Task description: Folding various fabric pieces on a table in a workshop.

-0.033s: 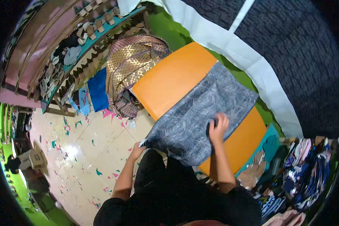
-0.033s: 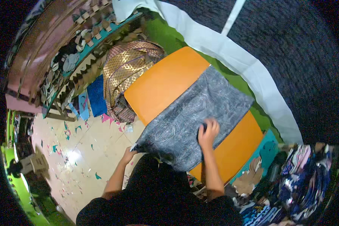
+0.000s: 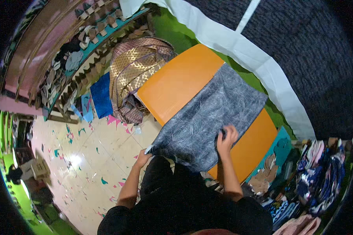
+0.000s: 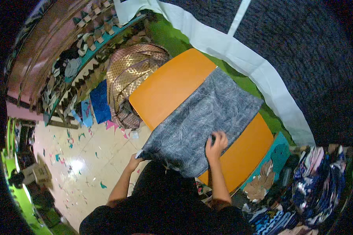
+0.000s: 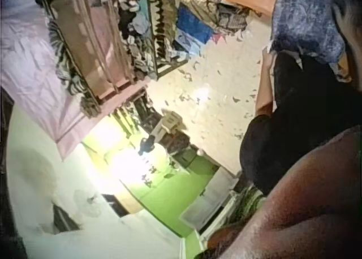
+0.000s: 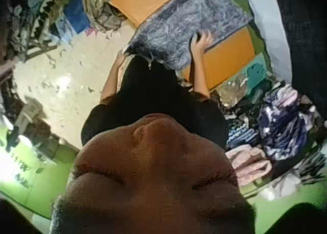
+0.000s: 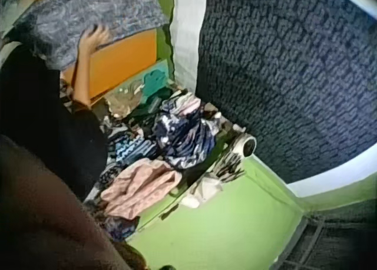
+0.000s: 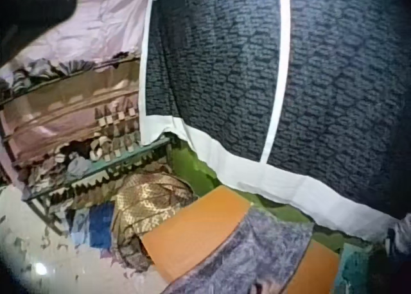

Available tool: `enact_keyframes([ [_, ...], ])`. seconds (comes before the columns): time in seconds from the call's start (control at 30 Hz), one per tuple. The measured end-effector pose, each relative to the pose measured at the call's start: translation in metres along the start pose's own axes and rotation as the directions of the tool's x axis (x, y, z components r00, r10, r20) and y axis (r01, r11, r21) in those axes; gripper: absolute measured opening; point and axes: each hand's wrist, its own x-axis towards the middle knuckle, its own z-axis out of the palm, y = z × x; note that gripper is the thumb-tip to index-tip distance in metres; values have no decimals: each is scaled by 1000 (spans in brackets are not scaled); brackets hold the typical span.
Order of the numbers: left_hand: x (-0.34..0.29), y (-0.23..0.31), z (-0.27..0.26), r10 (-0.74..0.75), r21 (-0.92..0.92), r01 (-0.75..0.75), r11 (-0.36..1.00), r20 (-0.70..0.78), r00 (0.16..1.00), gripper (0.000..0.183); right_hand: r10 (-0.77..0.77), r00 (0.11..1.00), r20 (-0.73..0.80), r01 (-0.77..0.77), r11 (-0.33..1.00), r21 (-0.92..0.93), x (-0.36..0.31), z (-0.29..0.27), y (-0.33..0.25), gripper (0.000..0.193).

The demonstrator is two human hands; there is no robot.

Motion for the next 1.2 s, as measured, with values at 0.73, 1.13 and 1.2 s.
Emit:
enact_keyframes([
  [0.73,93,77,2,254,66,-304,950,398,881,34,887,444,125,-815,342,468,-236,52,-91,40],
  [1.13,15,68,-70,541,451,-674,584,403,738,34,855,503,-128,-752,506,422,-308,17,-194,41],
  [1.2,16,53,-80,619,300,-703,645,336,710,36,852,494,-176,-729,516,449,-314,17,-205,49],
])
